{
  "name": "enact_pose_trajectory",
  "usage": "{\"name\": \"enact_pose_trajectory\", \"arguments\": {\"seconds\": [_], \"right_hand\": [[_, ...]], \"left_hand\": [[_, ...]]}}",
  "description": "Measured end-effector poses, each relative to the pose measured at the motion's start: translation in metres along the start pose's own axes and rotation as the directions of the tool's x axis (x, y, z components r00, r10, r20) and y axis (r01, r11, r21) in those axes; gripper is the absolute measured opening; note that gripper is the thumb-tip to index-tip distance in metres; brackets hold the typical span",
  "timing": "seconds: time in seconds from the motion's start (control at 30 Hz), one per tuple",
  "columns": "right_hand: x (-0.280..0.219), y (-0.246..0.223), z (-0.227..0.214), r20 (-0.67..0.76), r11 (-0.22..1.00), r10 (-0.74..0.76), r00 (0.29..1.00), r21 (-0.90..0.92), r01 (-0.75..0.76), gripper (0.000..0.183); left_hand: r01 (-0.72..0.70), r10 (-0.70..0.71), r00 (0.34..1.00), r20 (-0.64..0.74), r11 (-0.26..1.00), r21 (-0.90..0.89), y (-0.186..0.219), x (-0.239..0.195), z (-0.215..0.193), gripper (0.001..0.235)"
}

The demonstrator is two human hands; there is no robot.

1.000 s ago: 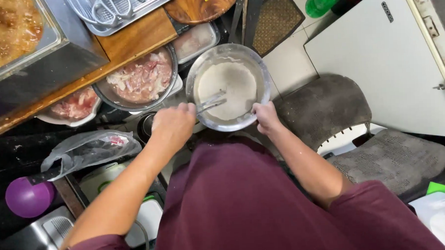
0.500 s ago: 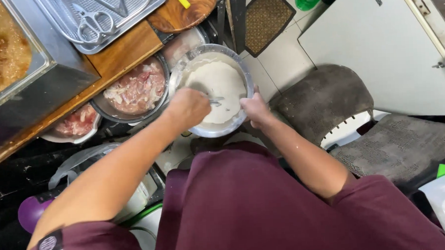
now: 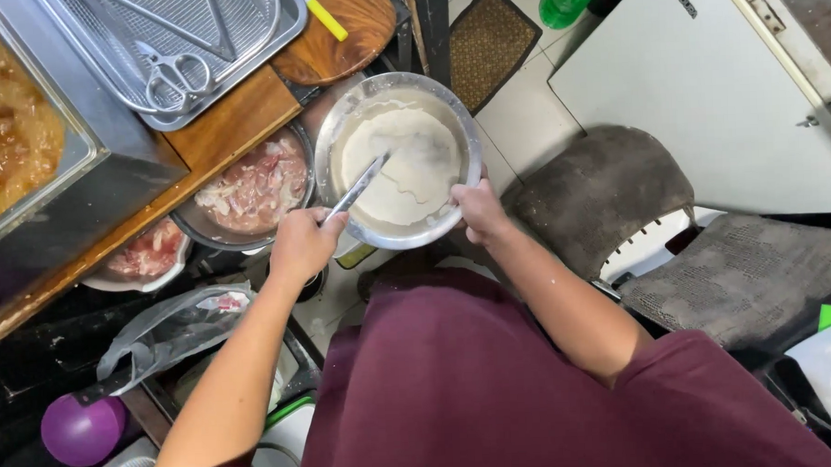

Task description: Coating chicken pieces in batter and placing them into a deep fryer in a commercial kitchen setting.

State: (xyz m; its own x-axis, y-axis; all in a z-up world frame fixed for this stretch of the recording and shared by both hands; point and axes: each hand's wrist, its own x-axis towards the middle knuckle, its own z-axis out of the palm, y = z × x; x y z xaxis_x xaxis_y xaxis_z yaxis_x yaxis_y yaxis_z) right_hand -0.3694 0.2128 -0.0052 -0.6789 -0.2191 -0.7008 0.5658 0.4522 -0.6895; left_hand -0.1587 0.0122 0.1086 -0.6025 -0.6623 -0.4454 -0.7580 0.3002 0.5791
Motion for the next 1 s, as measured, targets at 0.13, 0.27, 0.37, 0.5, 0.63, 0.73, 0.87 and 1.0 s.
{"name": "enact_pose_trajectory", "arguments": {"seconds": [0.13, 0.27, 0.37, 0.5, 0.63, 0.73, 0.87, 1.0], "right_hand": [[-0.038, -0.037, 0.003, 0.005, 0.995, -0.013, 1.000, 0.102, 0.013, 0.076], [-0.059, -0.053, 0.007, -0.053, 0.999, -0.014, 0.998, -0.040, 0.012, 0.075], [-0.003, 0.007, 0.012, -0.057, 0.997, -0.025, 0.998, 0.071, 0.029, 0.076], [-0.063, -0.041, 0.005, -0.012, 0.981, -0.136, 0.991, 0.137, 0.136, 0.083], [-0.075, -0.047, 0.009, 0.009, 0.980, -0.144, 0.990, 0.140, 0.142, 0.088], [-0.099, -0.074, 0.007, -0.007, 0.986, -0.122, 0.993, 0.110, 0.122, 0.085], [-0.100, -0.073, 0.004, -0.015, 0.988, -0.121, 0.993, 0.099, 0.122, 0.088], [-0.059, -0.045, 0.004, -0.004, 0.983, -0.083, 0.997, 0.167, 0.083, 0.084]], "left_hand": [[0.103, -0.142, 0.975, 0.169, 0.971, 0.218, 0.031, -0.020, -0.035, 0.034], [-0.053, -0.039, 0.989, 0.143, 0.811, 0.582, 0.049, -0.047, -0.054, 0.039], [-0.251, 0.243, 0.964, 0.109, 0.693, 0.676, 0.051, -0.056, -0.022, 0.031], [-0.381, 0.498, 0.864, 0.078, 0.543, 0.749, 0.026, -0.041, 0.022, 0.025], [-0.358, 0.600, 0.800, 0.004, 0.472, 0.805, 0.009, -0.016, 0.046, 0.019], [-0.350, 0.486, 0.873, 0.025, 0.590, 0.727, 0.035, -0.016, 0.015, 0.017], [-0.226, 0.266, 0.964, -0.012, 0.842, 0.490, 0.025, 0.000, -0.011, 0.031], [-0.257, 0.297, 0.955, -0.015, 0.850, 0.460, 0.047, -0.023, -0.034, 0.029]]}}
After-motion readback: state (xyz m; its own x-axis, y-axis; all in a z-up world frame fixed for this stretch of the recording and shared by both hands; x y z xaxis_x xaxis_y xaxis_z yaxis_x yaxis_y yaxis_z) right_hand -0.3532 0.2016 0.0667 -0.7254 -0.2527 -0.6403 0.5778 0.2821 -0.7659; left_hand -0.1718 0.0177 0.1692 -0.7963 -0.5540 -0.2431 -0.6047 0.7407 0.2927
